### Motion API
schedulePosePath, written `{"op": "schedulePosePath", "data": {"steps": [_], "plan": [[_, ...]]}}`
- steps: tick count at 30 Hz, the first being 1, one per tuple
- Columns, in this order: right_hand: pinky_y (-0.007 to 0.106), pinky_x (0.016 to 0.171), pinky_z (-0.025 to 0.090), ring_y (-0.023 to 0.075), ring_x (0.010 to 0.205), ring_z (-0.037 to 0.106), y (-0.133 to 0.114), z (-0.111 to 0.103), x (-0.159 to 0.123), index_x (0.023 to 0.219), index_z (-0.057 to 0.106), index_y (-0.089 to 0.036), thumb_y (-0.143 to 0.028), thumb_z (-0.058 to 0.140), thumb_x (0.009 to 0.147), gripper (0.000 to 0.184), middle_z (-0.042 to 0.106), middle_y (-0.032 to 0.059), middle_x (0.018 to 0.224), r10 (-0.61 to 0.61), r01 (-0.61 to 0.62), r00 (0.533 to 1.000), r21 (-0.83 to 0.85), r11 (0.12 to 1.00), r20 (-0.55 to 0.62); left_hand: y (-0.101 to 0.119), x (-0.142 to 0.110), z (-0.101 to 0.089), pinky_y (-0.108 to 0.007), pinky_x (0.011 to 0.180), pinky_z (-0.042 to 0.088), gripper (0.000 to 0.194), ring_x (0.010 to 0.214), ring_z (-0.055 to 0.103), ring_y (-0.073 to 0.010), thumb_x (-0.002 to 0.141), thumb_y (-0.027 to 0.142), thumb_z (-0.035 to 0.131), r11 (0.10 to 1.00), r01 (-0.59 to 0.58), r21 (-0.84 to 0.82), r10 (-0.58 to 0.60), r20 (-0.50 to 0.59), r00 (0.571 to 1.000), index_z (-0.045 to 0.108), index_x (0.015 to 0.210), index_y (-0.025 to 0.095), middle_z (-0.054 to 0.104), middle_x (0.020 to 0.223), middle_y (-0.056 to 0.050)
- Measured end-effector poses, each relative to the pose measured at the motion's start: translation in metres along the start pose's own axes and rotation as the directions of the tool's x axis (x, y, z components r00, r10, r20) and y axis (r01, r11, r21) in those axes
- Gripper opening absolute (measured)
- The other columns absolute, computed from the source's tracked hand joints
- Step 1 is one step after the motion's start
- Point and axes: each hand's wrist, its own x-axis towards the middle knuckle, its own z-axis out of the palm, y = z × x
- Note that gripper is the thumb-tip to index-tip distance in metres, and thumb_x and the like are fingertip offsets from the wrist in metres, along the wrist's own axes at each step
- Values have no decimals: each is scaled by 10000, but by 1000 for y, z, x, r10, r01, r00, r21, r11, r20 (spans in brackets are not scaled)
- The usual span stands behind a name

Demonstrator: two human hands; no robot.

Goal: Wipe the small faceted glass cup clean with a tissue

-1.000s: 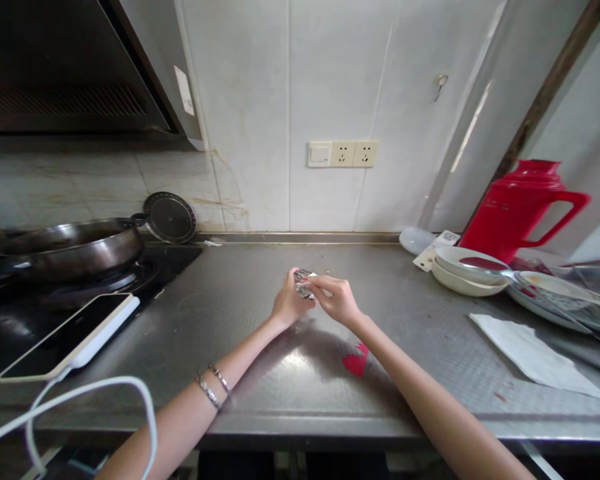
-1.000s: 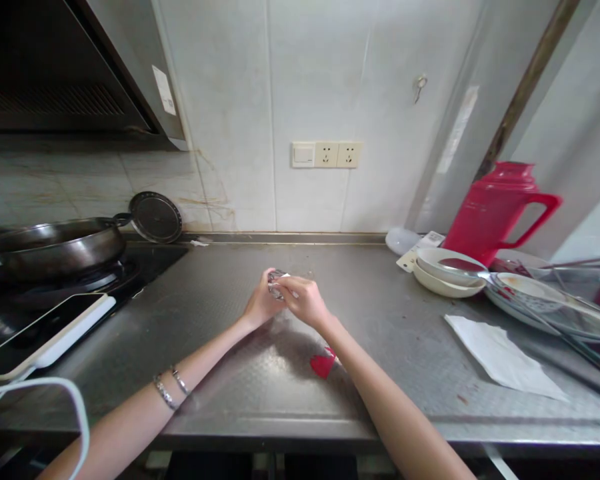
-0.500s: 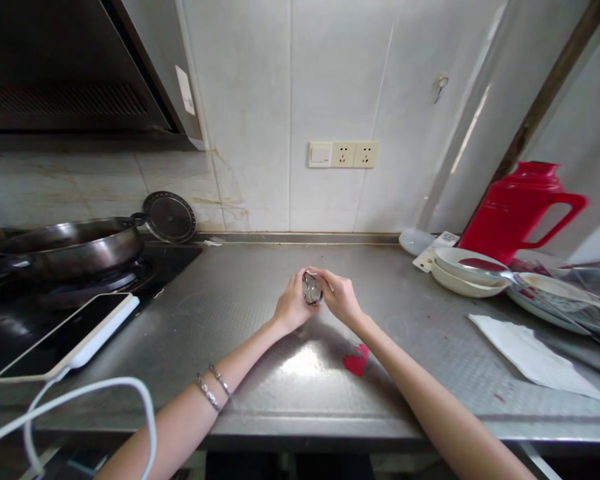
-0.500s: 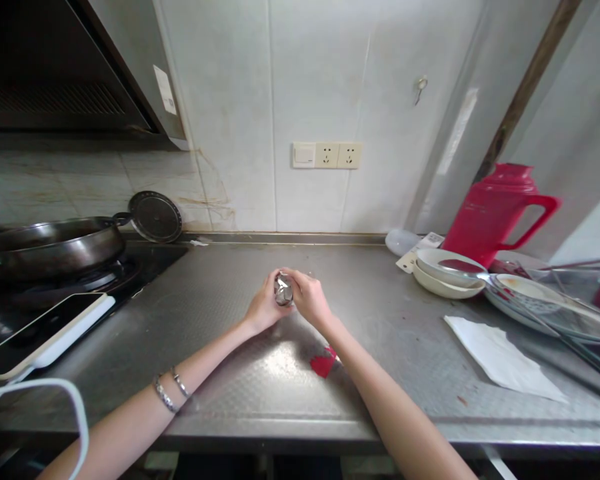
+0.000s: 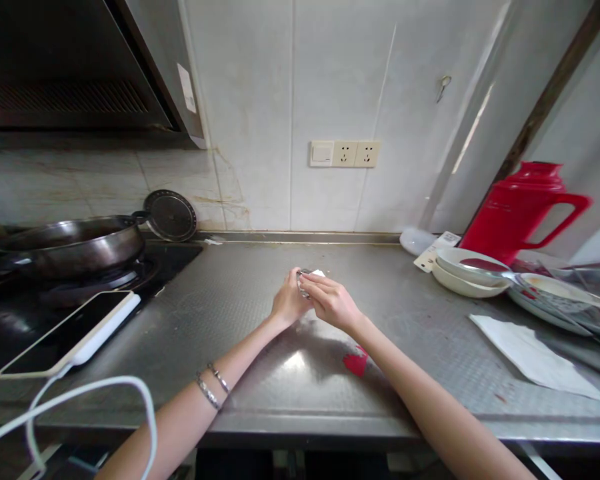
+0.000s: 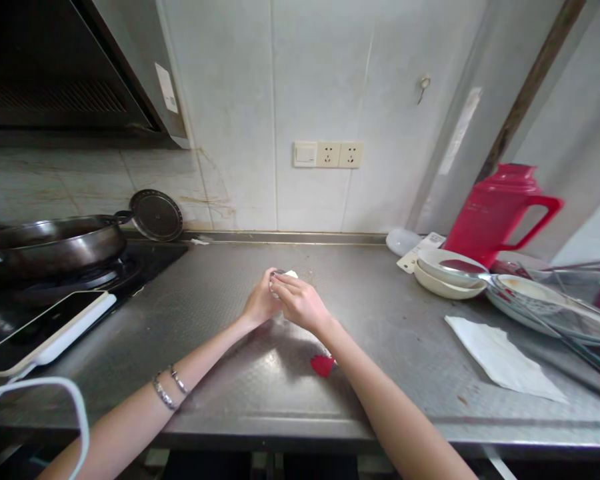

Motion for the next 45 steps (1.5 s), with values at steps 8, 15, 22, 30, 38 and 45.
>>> {"op": "schedulePosePath", "data": {"steps": [8, 15, 22, 30, 38, 45], "plan": [[418, 966, 490, 205, 1140, 574, 4, -8, 1, 1148, 613, -218, -114, 387, 909, 346, 660, 91, 1154, 80, -80, 989, 5, 997, -122, 5, 2, -2, -349, 790, 500, 731, 942, 639, -241, 570, 342, 781, 993, -50, -106, 53, 26, 998, 425, 1200, 237, 655, 1069, -71], [334, 790, 517, 196, 882, 620, 12, -7, 3, 975, 681, -232, -262, 434, 929, 253, 664, 79, 917, 381, -355, 888, 143, 924, -257, 10, 0, -2, -345, 831, 494, 800, 945, 641, -230, 523, 331, 822, 990, -62, -130, 62, -3, 998, 437, 1214, 214, 666, 1034, -64], [283, 705, 489, 171, 778, 584, 9, -5, 1, 963, 681, -223, -240, 434, 928, 250, 601, 61, 817, 321, -294, 923, 147, 944, -214, 8, 3, -2, -338, 795, 497, 801, 911, 644, -232, 517, 336, 818, 994, -8, -112, 4, -33, 999, 440, 1207, 184, 669, 1021, -80], [286, 703, 480, 171, 767, 587, 9, -16, 6, 898, 678, -216, -253, 455, 919, 227, 623, 58, 801, 348, -310, 910, 187, 932, -225, 9, 6, -6, -354, 806, 502, 767, 922, 646, -244, 545, 373, 804, 989, 57, -135, -62, -34, 998, 476, 1203, 154, 676, 1019, -100], [302, 726, 528, 224, 948, 627, 18, -4, 5, 967, 689, -186, -482, 551, 829, 355, 684, 91, 1031, 713, -584, 701, 579, 568, 9, 13, -1, -2, -338, 834, 501, 962, 981, 638, -251, 526, 418, 817, 983, -13, -182, 20, 38, 999, 382, 1335, 133, 677, 1060, -114], [339, 949, 462, 205, 1060, 605, 8, -6, 9, 1133, 611, -223, -368, 711, 708, 460, 648, 52, 1159, 648, -575, 734, 696, 431, 205, 17, -1, -3, -301, 788, 514, 554, 879, 666, -202, 650, 347, 745, 958, -74, -279, 85, 27, 996, 527, 1138, 199, 696, 982, -40]]}}
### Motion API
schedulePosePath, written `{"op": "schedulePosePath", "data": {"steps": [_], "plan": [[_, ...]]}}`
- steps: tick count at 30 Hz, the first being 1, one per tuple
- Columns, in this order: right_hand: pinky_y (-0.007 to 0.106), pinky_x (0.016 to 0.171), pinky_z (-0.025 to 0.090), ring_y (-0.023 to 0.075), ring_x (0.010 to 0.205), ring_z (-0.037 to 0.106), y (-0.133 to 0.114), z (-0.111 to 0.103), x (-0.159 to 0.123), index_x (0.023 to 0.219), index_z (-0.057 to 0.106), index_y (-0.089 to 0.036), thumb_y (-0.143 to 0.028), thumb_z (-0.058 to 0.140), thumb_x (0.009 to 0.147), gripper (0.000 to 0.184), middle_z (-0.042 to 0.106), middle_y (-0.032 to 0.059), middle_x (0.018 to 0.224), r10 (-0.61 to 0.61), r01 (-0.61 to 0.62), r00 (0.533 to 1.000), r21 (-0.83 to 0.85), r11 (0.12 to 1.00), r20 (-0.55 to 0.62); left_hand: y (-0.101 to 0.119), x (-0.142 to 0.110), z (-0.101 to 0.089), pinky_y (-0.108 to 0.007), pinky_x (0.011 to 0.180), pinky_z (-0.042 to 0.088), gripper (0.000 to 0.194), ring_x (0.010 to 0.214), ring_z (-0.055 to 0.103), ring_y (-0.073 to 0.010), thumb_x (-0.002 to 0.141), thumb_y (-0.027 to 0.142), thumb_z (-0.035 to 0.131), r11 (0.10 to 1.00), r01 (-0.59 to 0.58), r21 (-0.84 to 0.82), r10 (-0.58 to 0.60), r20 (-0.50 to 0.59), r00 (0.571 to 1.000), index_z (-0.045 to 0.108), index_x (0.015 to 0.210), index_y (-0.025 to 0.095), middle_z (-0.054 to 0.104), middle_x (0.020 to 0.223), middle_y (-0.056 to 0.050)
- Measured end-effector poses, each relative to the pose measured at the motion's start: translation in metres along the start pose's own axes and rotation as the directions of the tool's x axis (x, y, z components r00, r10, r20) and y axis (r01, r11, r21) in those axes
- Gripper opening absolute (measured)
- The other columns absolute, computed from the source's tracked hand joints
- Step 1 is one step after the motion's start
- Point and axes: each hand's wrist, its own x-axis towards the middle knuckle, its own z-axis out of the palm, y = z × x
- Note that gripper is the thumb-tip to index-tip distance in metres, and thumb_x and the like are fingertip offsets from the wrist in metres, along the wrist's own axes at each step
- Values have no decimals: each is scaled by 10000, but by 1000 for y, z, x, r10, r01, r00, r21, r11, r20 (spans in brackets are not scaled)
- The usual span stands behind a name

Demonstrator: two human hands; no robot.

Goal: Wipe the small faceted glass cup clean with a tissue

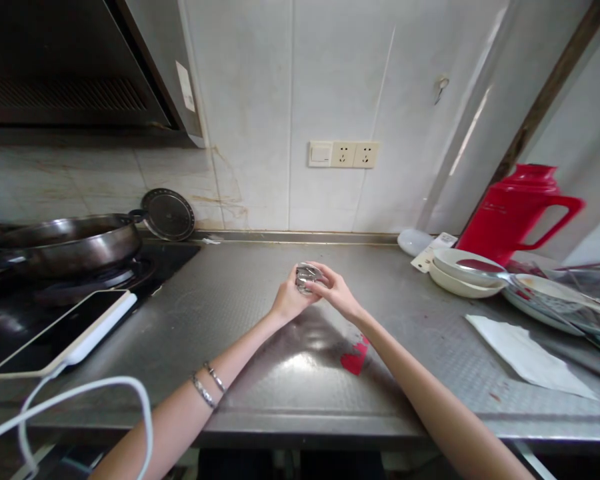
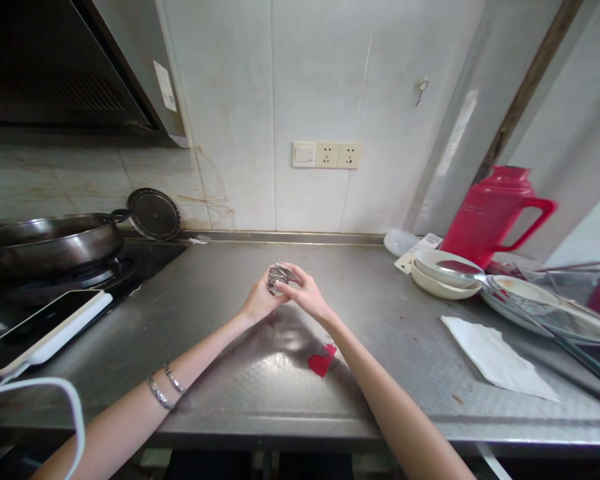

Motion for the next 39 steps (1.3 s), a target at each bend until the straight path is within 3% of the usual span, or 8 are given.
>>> {"op": "schedulePosePath", "data": {"steps": [2, 5, 10, 16, 22, 25, 29, 39], "plan": [[343, 941, 465, 205, 1049, 608, 0, -1, 0, 1117, 613, -217, -346, 730, 682, 468, 655, 54, 1136, 22, -22, 1000, -3, 1000, -12, -2, 0, 1, -321, 815, 510, 645, 923, 659, -219, 650, 350, 745, 999, 43, 13, -43, 12, 999, 480, 1216, 189, 691, 1013, -58], [331, 867, 500, 200, 968, 633, 1, -2, 1, 1089, 623, -211, -352, 738, 662, 464, 678, 48, 1051, 87, -86, 995, 28, 996, -45, -7, 1, 0, -379, 894, 484, 1019, 1043, 619, -256, 606, 393, 778, 996, 81, 32, -83, 64, 995, 214, 1418, 147, 649, 1133, -121], [276, 658, 527, 177, 817, 637, 0, -2, -1, 1057, 630, -227, -418, 724, 671, 441, 676, 24, 948, 239, -231, 969, 119, 966, -57, -13, 4, -9, -465, 1027, 379, 1345, 1225, 492, -290, 488, 384, 850, 998, -36, 51, 25, 197, 980, -54, 1464, 193, 507, 1331, -159], [261, 582, 522, 190, 817, 628, -2, 0, -1, 1033, 617, -207, -478, 715, 684, 453, 648, 52, 933, 341, -315, 938, 262, 912, -60, -15, 2, -5, -465, 991, 410, 1165, 1174, 530, -295, 546, 342, 823, 995, -71, 75, 62, 109, 992, 107, 1450, 175, 530, 1290, -172], [224, 578, 510, 181, 882, 631, 0, -5, 1, 1012, 628, -225, -545, 645, 729, 427, 671, 48, 973, 377, -368, 923, 107, 924, -81, -16, 0, 0, -406, 918, 463, 900, 1067, 588, -265, 533, 252, 816, 996, -38, 80, 34, 48, 998, 361, 1306, 184, 609, 1166, -115], [267, 621, 525, 198, 892, 635, 6, -10, 6, 935, 669, -209, -558, 638, 713, 415, 693, 48, 952, 309, -310, 942, 14, 951, -131, -15, -2, 1, -391, 918, 457, 860, 1049, 587, -247, 539, 222, 798, 995, -58, 79, 55, 43, 998, 367, 1283, 187, 600, 1163, -103], [323, 719, 515, 225, 831, 650, 13, -13, 11, 801, 722, -165, -518, 631, 720, 373, 726, 70, 836, 46, -73, 980, -138, 988, -192, -12, -4, 3, -391, 944, 437, 860, 1075, 566, -251, 526, 199, 788, 994, -86, 71, 81, 70, 994, 364, 1274, 179, 570, 1189, -111], [293, 691, 493, 220, 776, 681, 7, -10, -2, 892, 734, -243, -331, 527, 861, 227, 742, 29, 858, -285, 187, 948, -473, 861, -143, -6, -5, 6, -345, 875, 460, 831, 1007, 590, -230, 522, 190, 769, 995, -24, 97, 19, 48, 999, 369, 1250, 174, 594, 1113, -91]]}}
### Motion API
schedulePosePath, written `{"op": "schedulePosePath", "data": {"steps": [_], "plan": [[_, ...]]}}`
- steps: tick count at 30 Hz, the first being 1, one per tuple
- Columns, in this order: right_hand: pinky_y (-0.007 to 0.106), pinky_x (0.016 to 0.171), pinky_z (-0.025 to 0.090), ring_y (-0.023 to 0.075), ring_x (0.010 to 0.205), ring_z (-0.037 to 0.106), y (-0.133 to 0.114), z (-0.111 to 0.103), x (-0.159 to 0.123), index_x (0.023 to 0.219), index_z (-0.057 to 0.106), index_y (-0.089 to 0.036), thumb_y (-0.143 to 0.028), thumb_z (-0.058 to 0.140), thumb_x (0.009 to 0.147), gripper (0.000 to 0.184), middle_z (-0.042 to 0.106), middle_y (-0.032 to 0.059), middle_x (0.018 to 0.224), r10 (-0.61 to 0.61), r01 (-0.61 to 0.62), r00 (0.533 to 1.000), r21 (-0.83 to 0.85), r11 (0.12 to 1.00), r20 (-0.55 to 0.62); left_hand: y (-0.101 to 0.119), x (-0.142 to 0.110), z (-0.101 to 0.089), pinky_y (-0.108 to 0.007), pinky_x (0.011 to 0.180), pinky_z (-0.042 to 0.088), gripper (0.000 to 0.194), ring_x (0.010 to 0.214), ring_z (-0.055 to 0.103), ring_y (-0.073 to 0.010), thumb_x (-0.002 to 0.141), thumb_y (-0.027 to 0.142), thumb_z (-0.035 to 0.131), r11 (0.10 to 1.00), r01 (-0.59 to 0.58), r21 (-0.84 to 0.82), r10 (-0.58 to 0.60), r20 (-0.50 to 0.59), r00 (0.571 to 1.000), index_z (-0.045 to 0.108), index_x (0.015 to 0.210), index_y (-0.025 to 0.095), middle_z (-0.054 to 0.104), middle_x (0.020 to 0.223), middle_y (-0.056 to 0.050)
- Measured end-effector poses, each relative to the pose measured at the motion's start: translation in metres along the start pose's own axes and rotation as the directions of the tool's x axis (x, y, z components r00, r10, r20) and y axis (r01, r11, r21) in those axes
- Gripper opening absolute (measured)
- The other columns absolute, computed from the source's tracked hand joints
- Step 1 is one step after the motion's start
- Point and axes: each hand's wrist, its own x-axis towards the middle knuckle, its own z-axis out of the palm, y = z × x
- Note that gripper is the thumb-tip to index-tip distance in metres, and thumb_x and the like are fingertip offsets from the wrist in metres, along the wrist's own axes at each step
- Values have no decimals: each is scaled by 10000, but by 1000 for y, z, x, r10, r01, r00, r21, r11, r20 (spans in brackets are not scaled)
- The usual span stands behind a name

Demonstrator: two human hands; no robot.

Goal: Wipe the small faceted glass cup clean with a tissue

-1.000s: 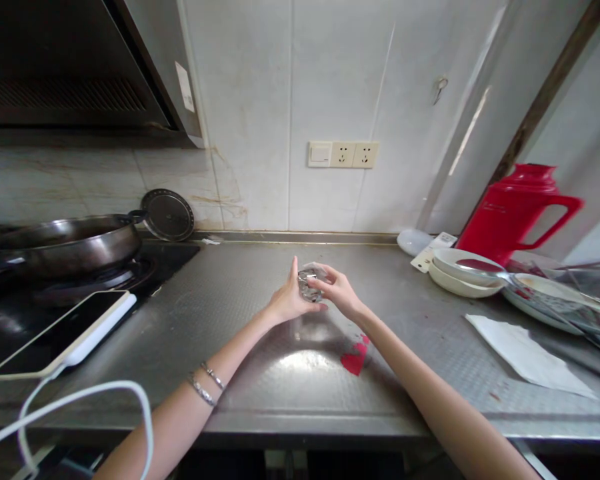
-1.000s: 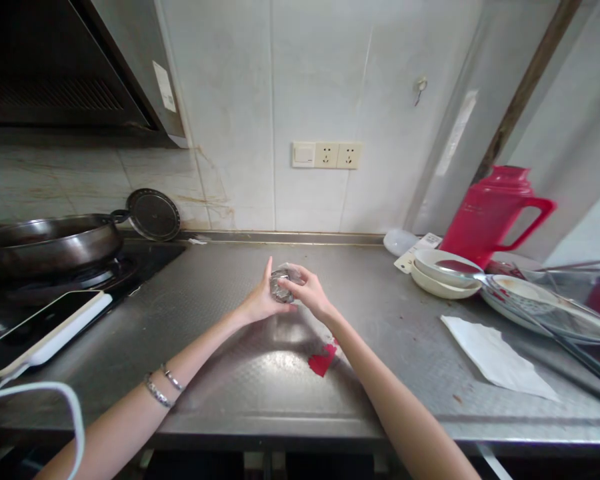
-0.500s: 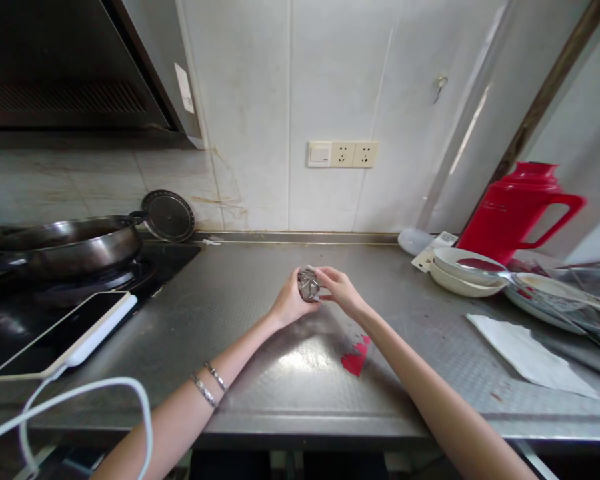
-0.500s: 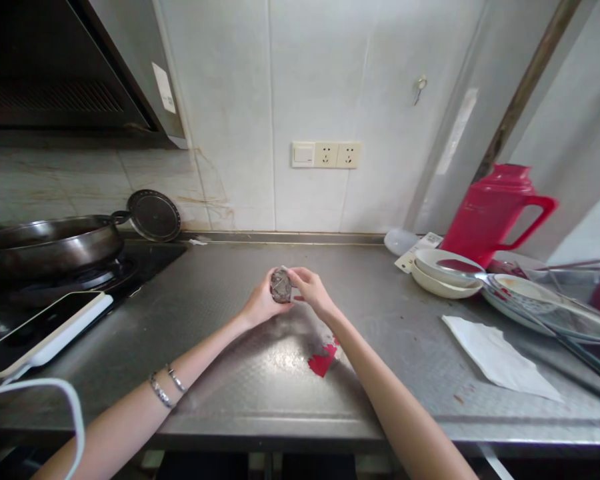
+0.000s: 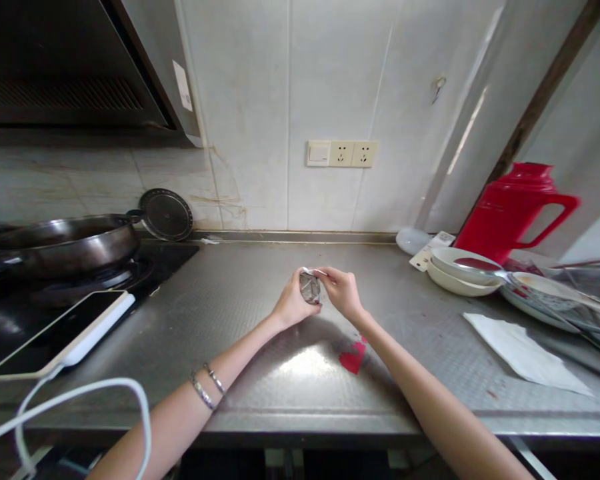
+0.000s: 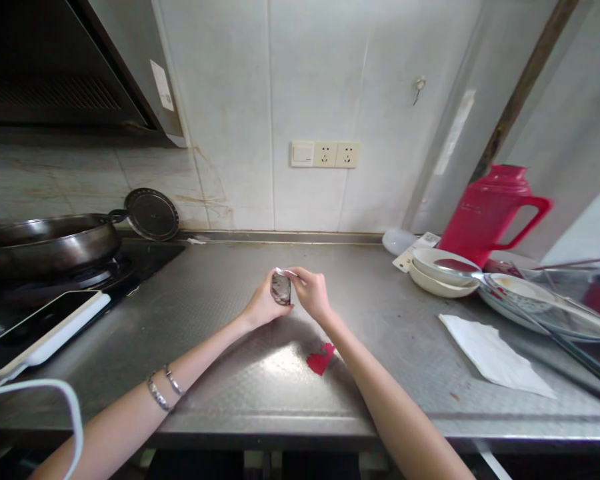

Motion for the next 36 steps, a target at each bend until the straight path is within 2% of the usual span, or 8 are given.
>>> {"op": "schedulePosePath", "data": {"steps": [6, 12, 18, 20, 23, 26, 28, 36], "plan": [[303, 788, 500, 209, 871, 680, 1, 1, -3, 949, 716, -278, -272, 484, 878, 243, 732, 22, 943, -115, 119, 992, -77, 990, 54, -1, 1, 1, -336, 807, 470, 728, 947, 596, -218, 527, 197, 754, 997, 37, 61, -36, -19, 999, 405, 1166, 197, 608, 1041, -56], [305, 793, 504, 205, 883, 670, 0, 5, -7, 971, 704, -290, -302, 478, 882, 244, 723, 35, 963, -148, 153, 985, -64, 986, 88, -13, 6, 3, -380, 883, 450, 875, 1048, 572, -250, 501, 191, 756, 995, 78, 65, -75, -39, 996, 325, 1261, 170, 570, 1163, -116], [301, 779, 500, 200, 846, 665, -5, 6, -9, 995, 692, -280, -343, 484, 882, 245, 719, 47, 951, -135, 145, 981, -63, 987, 139, -16, 8, -1, -399, 919, 432, 847, 1049, 571, -239, 501, 178, 760, 998, 68, 14, -67, -70, 995, 365, 1250, 198, 591, 1135, -99], [297, 782, 497, 198, 863, 662, -8, 4, -7, 1016, 679, -279, -348, 476, 888, 250, 713, 42, 977, -126, 133, 984, -57, 989, 124, -14, 8, -2, -399, 916, 433, 845, 1056, 569, -248, 500, 179, 761, 997, 76, 12, -75, -72, 995, 374, 1251, 193, 594, 1133, -99], [275, 737, 499, 175, 808, 658, -13, 0, -4, 1086, 640, -266, -352, 445, 904, 280, 700, 33, 1016, -67, 67, 998, -39, 997, 13, -11, 6, -4, -376, 884, 450, 819, 1022, 586, -243, 514, 192, 763, 998, 56, 8, -56, -46, 997, 393, 1245, 196, 608, 1113, -86], [254, 600, 474, 142, 616, 604, -13, -3, 1, 1100, 631, -237, -378, 439, 902, 310, 704, 27, 893, 7, -10, 995, -33, 999, -97, -10, 5, -5, -353, 864, 466, 814, 995, 600, -231, 535, 227, 770, 1000, -2, -20, 2, -5, 1000, 391, 1255, 198, 615, 1116, -79], [252, 563, 450, 140, 584, 574, -12, -5, 3, 1055, 652, -226, -393, 447, 893, 310, 697, 24, 826, 32, -36, 993, -26, 999, -116, -10, 5, -4, -354, 881, 465, 854, 1003, 601, -232, 528, 246, 784, 999, -23, -34, 23, -5, 1000, 375, 1277, 189, 613, 1129, -85], [308, 752, 494, 206, 880, 632, -2, -5, 11, 951, 674, -202, -384, 536, 818, 264, 701, 69, 1019, 134, -117, 989, 240, 964, -56, -10, 4, -4, -345, 874, 480, 889, 988, 612, -225, 525, 256, 798, 996, -48, -69, 48, -5, 999, 368, 1300, 182, 616, 1136, -90]]}}
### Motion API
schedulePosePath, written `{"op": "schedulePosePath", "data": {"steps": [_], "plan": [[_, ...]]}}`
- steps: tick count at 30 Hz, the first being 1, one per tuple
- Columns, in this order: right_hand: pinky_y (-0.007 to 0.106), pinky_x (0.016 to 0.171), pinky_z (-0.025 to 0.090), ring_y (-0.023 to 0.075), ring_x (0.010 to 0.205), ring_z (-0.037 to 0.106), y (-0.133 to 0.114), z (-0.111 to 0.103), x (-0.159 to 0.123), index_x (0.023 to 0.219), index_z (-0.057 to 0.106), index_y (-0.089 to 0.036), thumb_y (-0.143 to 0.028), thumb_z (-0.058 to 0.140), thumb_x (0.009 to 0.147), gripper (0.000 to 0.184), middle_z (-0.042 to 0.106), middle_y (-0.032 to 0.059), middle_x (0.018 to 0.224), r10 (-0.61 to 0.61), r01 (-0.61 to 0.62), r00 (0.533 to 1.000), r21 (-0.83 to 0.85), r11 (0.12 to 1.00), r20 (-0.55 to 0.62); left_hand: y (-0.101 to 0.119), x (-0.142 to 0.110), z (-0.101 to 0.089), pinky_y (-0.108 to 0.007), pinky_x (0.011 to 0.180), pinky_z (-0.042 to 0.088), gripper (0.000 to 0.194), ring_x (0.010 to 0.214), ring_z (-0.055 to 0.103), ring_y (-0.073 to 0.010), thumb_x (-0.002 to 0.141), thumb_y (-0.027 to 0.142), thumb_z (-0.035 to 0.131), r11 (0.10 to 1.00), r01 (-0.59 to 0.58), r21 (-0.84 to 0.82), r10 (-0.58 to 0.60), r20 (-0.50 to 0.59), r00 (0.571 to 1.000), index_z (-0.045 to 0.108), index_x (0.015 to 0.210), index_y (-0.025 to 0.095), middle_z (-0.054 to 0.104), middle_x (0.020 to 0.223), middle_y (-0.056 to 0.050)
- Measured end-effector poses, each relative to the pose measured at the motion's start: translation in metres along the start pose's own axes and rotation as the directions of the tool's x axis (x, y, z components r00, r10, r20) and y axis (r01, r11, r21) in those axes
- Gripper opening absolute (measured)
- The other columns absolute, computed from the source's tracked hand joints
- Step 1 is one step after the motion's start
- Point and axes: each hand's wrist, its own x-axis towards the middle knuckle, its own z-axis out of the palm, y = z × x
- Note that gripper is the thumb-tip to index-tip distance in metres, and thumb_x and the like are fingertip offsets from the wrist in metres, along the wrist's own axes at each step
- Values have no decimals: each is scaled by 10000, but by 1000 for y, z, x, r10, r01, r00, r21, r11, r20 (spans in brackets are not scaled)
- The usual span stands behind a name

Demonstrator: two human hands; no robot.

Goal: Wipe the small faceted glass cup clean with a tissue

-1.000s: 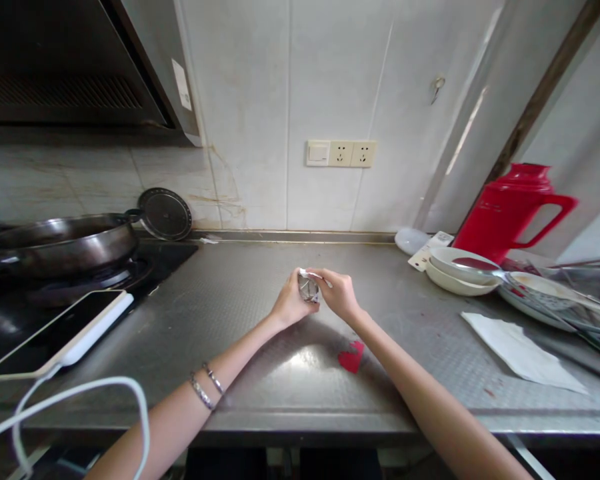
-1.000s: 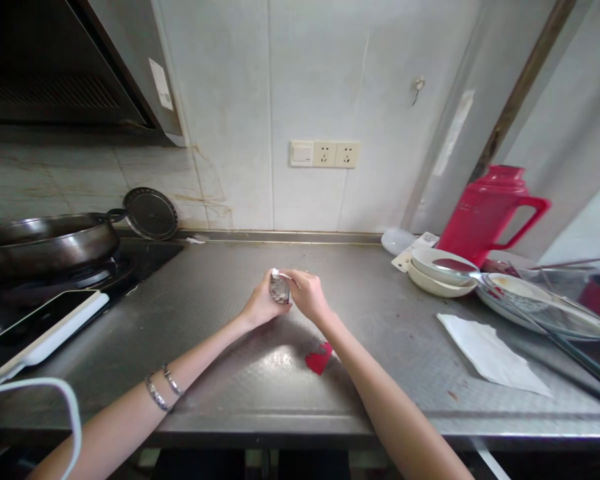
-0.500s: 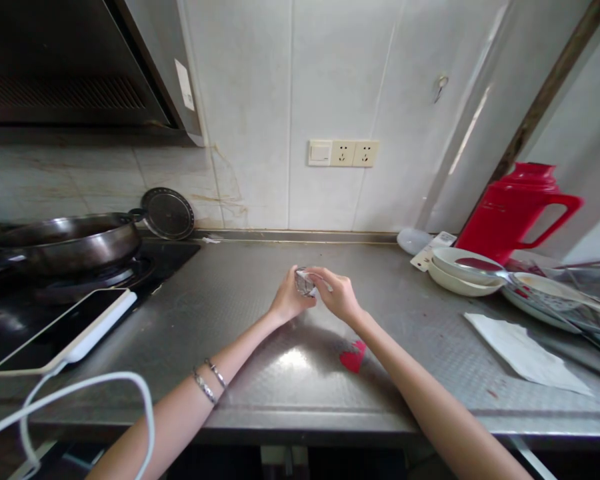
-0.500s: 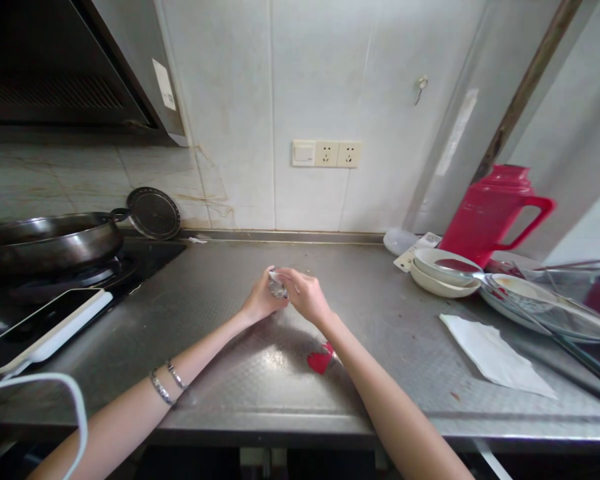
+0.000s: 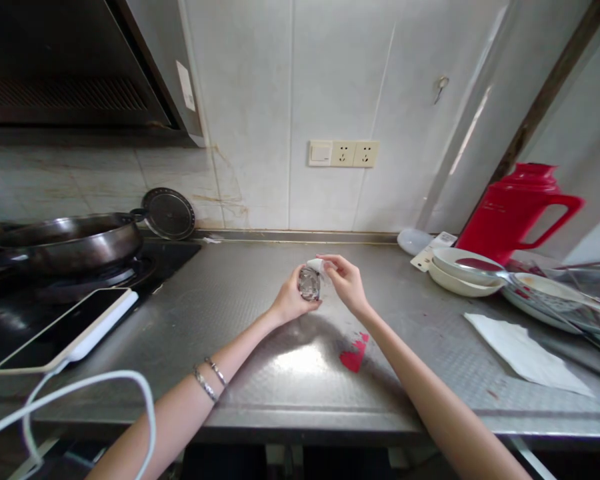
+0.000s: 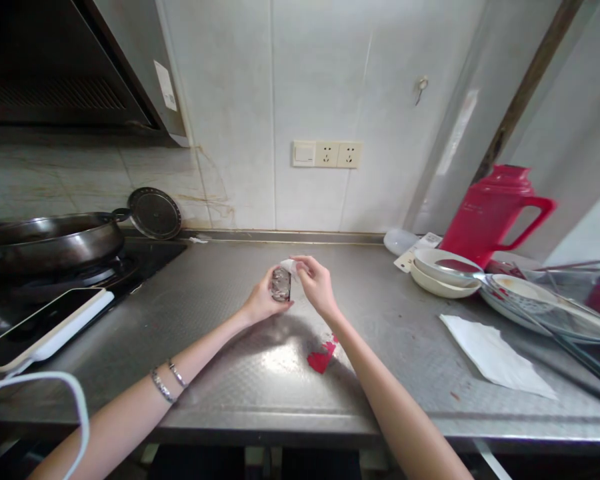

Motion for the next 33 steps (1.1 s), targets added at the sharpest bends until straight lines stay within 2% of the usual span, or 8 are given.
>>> {"op": "schedulePosePath", "data": {"steps": [4, 7, 11, 15, 20, 26, 30, 33], "plan": [[342, 864, 478, 231, 1036, 607, -6, -2, 0, 927, 685, -204, -395, 574, 795, 257, 676, 76, 1116, 45, -52, 996, 85, 995, 79, 4, -1, -2, -323, 835, 492, 859, 933, 625, -208, 541, 261, 790, 1000, -7, -12, 7, 10, 1000, 374, 1289, 189, 626, 1116, -76], [352, 887, 472, 243, 1076, 592, -9, -3, -1, 907, 697, -206, -400, 568, 812, 252, 666, 78, 1138, 34, -43, 989, 58, 997, 143, 5, -1, -2, -320, 846, 485, 847, 952, 617, -207, 543, 253, 785, 1000, -24, -13, 24, 11, 1000, 377, 1282, 184, 621, 1125, -79], [343, 834, 500, 219, 960, 633, -4, -3, -1, 1021, 675, -214, -361, 512, 847, 280, 689, 64, 1071, -15, 18, 993, -27, 999, 118, 6, -1, -2, -328, 854, 481, 860, 963, 614, -215, 544, 260, 781, 999, -32, -12, 32, 4, 999, 365, 1289, 150, 622, 1127, -102], [325, 752, 530, 191, 855, 648, 2, -4, 1, 1191, 589, -241, -298, 489, 846, 364, 660, 49, 1134, -38, 41, 997, -43, 998, 68, 7, -2, -2, -326, 860, 479, 865, 970, 617, -219, 543, 269, 787, 999, -31, -26, 31, 7, 999, 365, 1289, 150, 620, 1140, -108], [324, 763, 522, 197, 861, 649, -1, -6, 0, 1064, 664, -214, -255, 472, 850, 290, 687, 55, 1076, -100, 106, 994, -127, 986, 52, 6, -3, -1, -316, 866, 475, 862, 981, 615, -215, 544, 275, 792, 999, -38, -35, 39, 4, 999, 371, 1290, 182, 621, 1141, -87], [321, 784, 525, 221, 1027, 620, -1, -4, -2, 995, 685, -218, -293, 511, 859, 234, 666, 76, 1133, -146, 156, 985, -104, 982, 96, 5, -2, 0, -319, 853, 479, 858, 987, 610, -220, 536, 250, 794, 997, -69, -37, 69, 0, 998, 381, 1285, 176, 614, 1158, -98], [367, 895, 482, 218, 1025, 618, -5, -4, -3, 914, 710, -226, -313, 499, 886, 229, 682, 75, 1072, -198, 217, 972, -157, 963, 130, 7, -2, -1, -306, 832, 484, 848, 965, 620, -215, 538, 236, 794, 998, -51, -35, 51, 0, 999, 386, 1279, 179, 628, 1126, -90], [358, 891, 470, 208, 995, 610, -12, -6, -4, 928, 707, -224, -323, 490, 898, 241, 665, 76, 1026, -233, 268, 956, -205, 942, 180, 7, -2, -1, -299, 837, 480, 838, 976, 613, -209, 537, 247, 796, 997, -69, -26, 69, -14, 998, 390, 1268, 193, 620, 1141, -77]]}}
